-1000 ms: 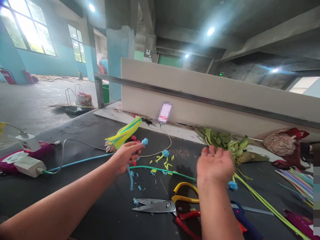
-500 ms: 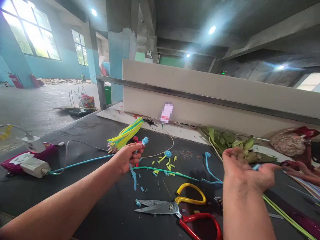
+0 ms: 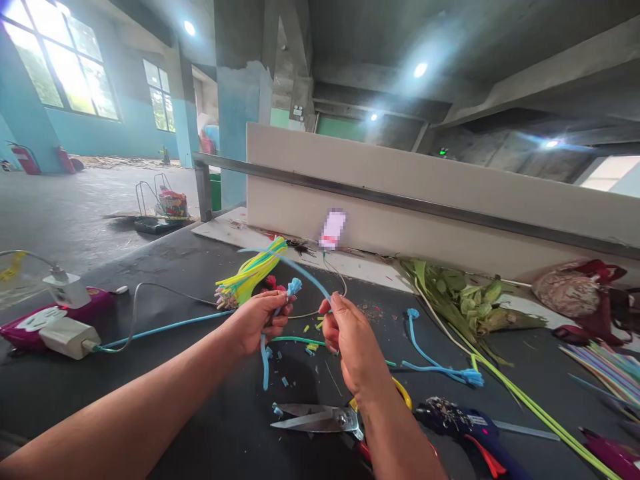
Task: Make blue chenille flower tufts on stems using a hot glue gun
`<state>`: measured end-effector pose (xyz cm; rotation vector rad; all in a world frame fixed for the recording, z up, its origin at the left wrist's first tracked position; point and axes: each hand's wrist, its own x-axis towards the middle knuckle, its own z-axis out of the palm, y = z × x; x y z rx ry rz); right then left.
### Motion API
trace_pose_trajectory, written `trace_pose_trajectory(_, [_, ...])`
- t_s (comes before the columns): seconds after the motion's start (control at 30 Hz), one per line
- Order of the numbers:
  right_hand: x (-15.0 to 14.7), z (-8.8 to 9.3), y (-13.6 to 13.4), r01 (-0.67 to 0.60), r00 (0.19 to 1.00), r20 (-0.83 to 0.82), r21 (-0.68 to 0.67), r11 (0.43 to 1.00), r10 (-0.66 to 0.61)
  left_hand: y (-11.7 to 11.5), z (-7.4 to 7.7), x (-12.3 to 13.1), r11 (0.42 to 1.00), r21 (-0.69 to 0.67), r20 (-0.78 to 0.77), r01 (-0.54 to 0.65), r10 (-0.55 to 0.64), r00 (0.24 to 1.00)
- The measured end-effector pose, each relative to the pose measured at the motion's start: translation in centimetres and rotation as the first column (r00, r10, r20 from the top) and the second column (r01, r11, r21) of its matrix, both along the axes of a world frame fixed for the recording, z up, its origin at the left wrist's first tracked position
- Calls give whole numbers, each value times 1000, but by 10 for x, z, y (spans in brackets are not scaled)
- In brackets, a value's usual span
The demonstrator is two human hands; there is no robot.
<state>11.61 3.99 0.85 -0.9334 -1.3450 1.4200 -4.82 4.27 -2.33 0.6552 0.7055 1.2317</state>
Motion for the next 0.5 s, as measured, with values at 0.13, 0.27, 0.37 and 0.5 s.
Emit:
trace_pose_trajectory(0.13, [2, -9, 1, 3, 999, -35, -16, 1000, -4, 0, 0, 1, 1000, 12, -49, 3, -2, 999])
trace_pose_trajectory(0.27, [-1, -19, 2, -10, 998, -68, -57, 998, 6, 2, 0, -3, 1000, 23, -177, 13, -8, 984])
trace_pose_trajectory(0.37, [0, -23, 5, -2, 995, -97, -90, 996, -7, 5, 1, -13, 999, 4, -342, 37, -34, 939])
trace_pose_trajectory(0.5, [5, -21, 9, 26, 992, -122, -95, 995, -37, 11, -5, -22, 1000, 0, -581, 15, -12, 814])
